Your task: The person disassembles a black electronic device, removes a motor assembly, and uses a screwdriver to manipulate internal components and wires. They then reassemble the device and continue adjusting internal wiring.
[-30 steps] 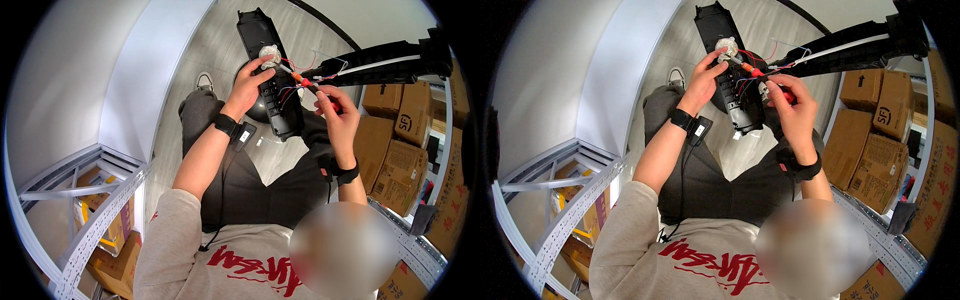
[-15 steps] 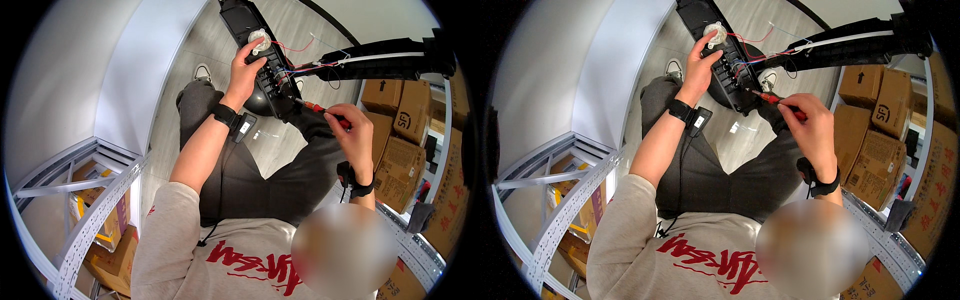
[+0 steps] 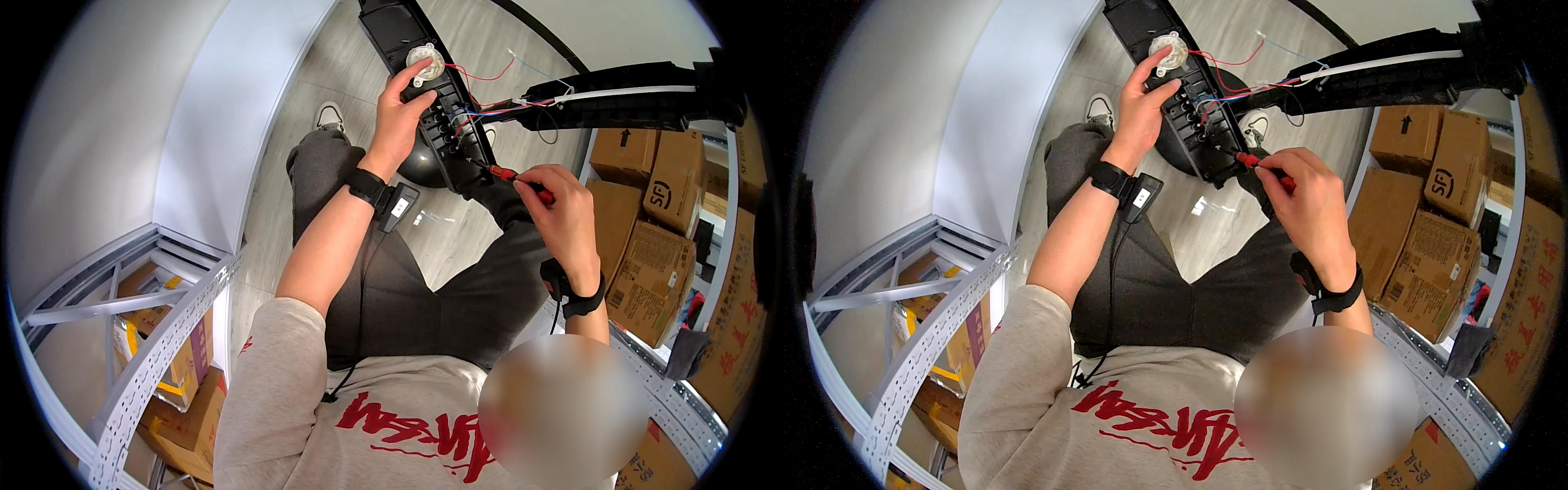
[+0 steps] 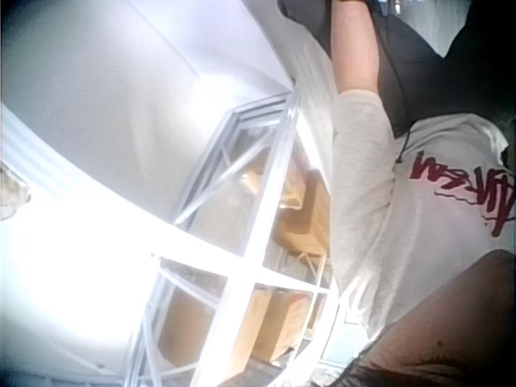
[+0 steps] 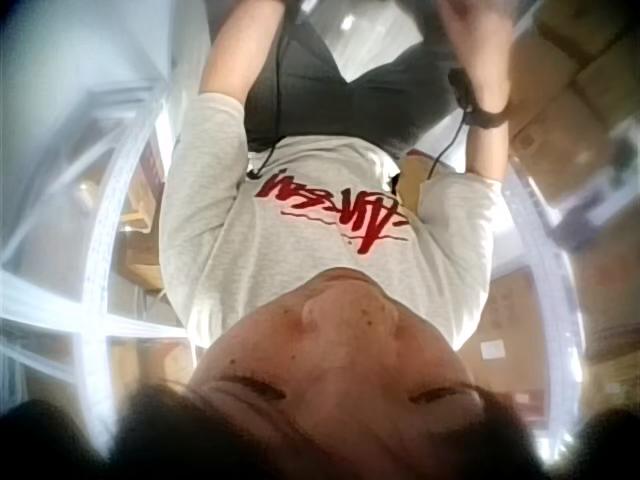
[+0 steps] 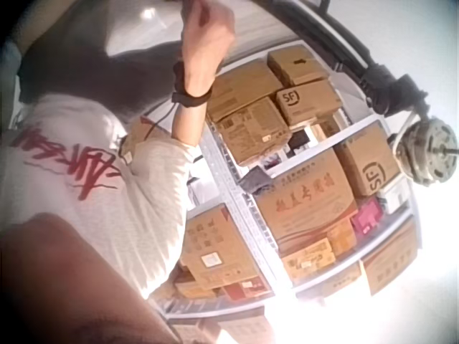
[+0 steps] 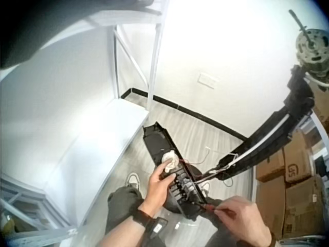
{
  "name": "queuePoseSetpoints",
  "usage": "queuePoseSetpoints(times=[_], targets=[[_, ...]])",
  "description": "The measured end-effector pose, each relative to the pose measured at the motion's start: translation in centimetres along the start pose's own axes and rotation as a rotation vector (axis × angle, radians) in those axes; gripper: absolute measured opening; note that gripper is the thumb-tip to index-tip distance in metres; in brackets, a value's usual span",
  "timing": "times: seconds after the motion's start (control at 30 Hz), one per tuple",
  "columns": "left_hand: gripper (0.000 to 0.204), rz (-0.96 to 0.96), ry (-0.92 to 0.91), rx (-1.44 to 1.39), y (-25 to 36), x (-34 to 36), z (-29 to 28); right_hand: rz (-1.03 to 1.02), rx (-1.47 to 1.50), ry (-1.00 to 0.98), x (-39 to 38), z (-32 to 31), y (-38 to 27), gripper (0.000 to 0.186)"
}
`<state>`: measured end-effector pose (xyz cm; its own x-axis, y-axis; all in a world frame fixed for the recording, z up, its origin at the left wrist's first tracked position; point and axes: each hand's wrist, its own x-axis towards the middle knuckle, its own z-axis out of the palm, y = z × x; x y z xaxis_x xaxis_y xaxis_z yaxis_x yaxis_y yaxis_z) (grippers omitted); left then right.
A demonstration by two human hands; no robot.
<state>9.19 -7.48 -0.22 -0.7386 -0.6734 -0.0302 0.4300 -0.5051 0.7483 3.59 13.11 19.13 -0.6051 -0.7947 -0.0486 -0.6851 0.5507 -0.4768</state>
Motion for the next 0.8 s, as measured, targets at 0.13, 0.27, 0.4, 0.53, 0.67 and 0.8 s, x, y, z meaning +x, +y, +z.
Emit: queuePoseSetpoints(times=[0.13, 0.27, 0.4, 0.53, 0.67, 0.8], targets=[[0.054, 0.016, 0.003, 0.030, -0.09, -0.04, 0.01, 0.002, -0.011, -0.006, 0.11, 0.39, 0.10, 0.012], [0.054, -0.002, -0.001, 0.000, 0.13, -0.13, 0.07, -0.002, 0.012, -0.019, 0.23, 0.55, -0.14, 0.014], [0.054, -0.010, 0.001, -0.016, 0.05, -0.03, 0.07, -0.052, -0.003, -0.021, 0.10, 0.51, -0.01, 0.016], [0.054, 0.007, -0.004, -0.027, -0.06, -0.05, 0.05, -0.048, -0.075, -0.040, 0.19, 0.10, -0.20, 0.016], [0.054, -0.016, -0.004, -0.013, 0.00, -0.07, 0.09, -0.059, -0.127, -0.011, 0.40, 0.34, -0.25, 0.016], [0.054, -0.001, 0.008, 0.021, -0.11, -0.02, -0.02, -0.136, -0.084, 0.025, 0.54, 0.24, -0.47, 0.020]])
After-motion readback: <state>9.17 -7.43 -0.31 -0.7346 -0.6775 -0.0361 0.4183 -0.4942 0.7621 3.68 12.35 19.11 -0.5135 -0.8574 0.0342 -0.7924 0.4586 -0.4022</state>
